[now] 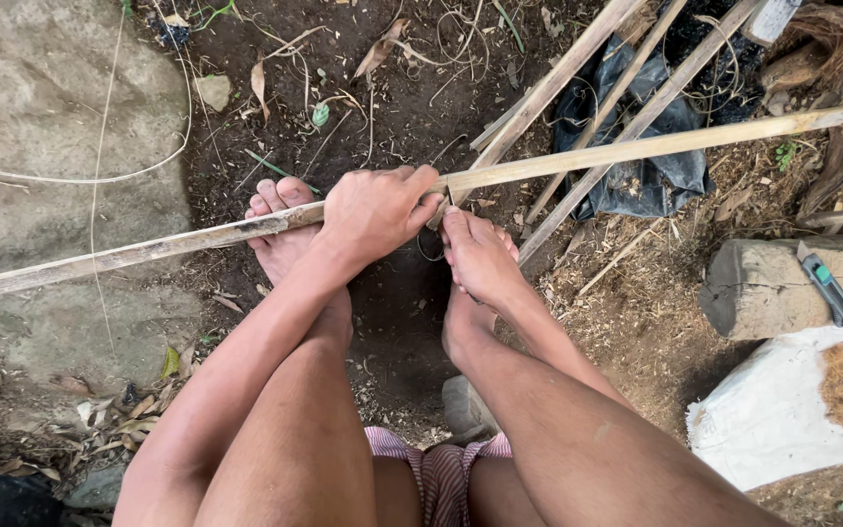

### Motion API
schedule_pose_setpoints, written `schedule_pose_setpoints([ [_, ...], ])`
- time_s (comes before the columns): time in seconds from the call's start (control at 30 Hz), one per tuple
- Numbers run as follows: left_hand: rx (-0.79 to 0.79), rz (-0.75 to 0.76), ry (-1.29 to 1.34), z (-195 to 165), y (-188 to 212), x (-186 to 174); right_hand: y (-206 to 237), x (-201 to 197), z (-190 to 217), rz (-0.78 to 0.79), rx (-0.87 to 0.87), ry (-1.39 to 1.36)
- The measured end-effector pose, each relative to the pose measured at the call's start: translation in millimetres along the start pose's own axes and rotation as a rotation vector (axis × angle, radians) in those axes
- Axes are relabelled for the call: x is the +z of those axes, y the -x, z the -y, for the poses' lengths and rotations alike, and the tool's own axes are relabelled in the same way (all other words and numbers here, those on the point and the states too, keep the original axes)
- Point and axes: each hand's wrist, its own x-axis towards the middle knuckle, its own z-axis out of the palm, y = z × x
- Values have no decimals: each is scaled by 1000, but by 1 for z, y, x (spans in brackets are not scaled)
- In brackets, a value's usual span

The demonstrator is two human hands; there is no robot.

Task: The person sits on the ground holding a long bamboo pole across their lap and uses a small knife to shave and peel the outer skin off the pole, working the blade along the surface and repositioning the pole as they go.

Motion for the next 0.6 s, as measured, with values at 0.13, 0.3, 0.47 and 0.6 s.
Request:
schedule_pose_setpoints([
  [0.13,-11,13,-8,0,-1,-1,-13,5,-28,20,-29,-72],
  [0.3,17,-24,17,0,2,-3,-16,7,-50,-24,-175,130],
  [0.47,-19,-2,4,-1,2,-5,-1,8,-43,29,-77,-183],
  [0.6,-37,44,-18,-1,0,-5,-1,8,-29,-24,-120,-192],
])
